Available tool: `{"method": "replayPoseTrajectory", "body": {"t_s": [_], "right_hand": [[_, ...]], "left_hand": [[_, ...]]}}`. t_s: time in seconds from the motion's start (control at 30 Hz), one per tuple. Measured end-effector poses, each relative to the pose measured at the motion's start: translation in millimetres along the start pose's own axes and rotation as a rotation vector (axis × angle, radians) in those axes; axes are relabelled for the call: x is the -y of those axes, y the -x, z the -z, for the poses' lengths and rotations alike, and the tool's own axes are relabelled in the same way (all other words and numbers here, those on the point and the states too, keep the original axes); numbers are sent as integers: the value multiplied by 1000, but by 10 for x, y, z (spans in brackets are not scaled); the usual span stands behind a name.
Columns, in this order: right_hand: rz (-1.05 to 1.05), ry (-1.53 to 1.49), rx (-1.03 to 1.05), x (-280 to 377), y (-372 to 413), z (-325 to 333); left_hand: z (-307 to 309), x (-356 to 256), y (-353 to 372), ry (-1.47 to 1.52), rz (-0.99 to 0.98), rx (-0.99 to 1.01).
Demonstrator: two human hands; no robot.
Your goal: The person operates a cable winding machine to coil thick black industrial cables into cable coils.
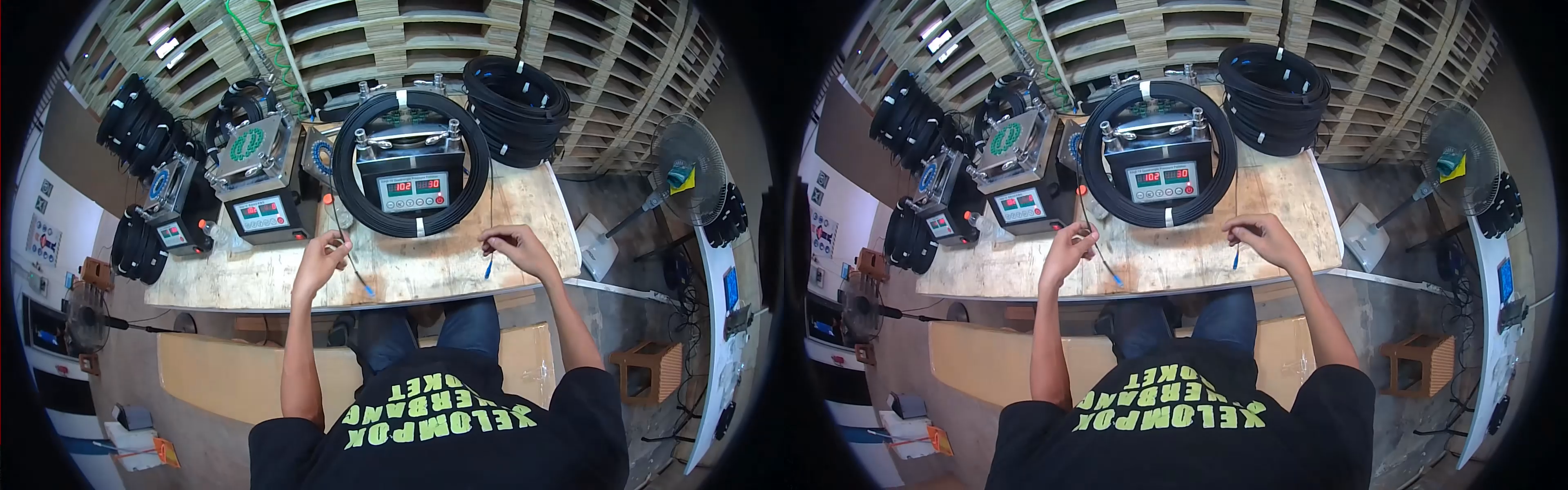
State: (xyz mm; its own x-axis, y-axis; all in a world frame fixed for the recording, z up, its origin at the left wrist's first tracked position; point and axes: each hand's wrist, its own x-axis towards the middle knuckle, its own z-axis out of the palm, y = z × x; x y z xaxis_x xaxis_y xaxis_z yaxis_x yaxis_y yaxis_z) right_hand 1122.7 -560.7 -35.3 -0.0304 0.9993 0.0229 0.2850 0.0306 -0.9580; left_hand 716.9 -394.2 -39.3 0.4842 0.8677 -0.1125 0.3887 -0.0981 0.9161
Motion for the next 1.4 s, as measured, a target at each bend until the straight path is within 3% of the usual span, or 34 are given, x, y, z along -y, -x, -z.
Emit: {"method": "replayPoseTrajectory", "body": {"t_s": [0.1,0.2,0.33,0.37,0.47,0.5,0.6,0.73,0.77,0.87,0.9,0.93,1.0,1.27,1.4], "right_hand": [[140,298,104,318,92,-100],[180,557,97,635,164,-178],[242,1030,155,1109,237,-175],[266,1026,165,1117,223,-181],[590,1256,156,1428,207,-210],[750,1222,111,1458,177,-222],[453,1080,404,1384,53,-289],[305,813,385,1519,-121,-272],[251,585,386,1548,-147,-257],[297,333,232,1445,-260,-281],[362,153,116,1289,-319,-340],[196,95,70,1391,-298,-333],[212,-179,23,1283,-383,-398],[310,-600,-156,1320,-540,-991],[266,-577,-147,1412,-496,-1008]], "left_hand": [[-139,53,156,281,-60,-170],[-267,-471,449,210,-208,-306],[-187,-662,600,-310,-478,-108],[-201,-779,663,-306,-506,-93],[-193,-1096,760,-616,-654,-62],[-168,-1077,732,-782,-734,-38],[-153,-1126,668,-1068,-847,56],[-177,-1187,526,-1025,-1030,125],[-169,-1148,500,-974,-991,190],[-218,-1274,527,-665,-962,66],[-191,-1198,501,-626,-868,4],[-213,-1134,447,-489,-797,-71],[-293,-1064,371,-210,-640,-202],[-862,-1307,336,279,-597,-153],[-916,-1283,267,203,-660,-92]]}}
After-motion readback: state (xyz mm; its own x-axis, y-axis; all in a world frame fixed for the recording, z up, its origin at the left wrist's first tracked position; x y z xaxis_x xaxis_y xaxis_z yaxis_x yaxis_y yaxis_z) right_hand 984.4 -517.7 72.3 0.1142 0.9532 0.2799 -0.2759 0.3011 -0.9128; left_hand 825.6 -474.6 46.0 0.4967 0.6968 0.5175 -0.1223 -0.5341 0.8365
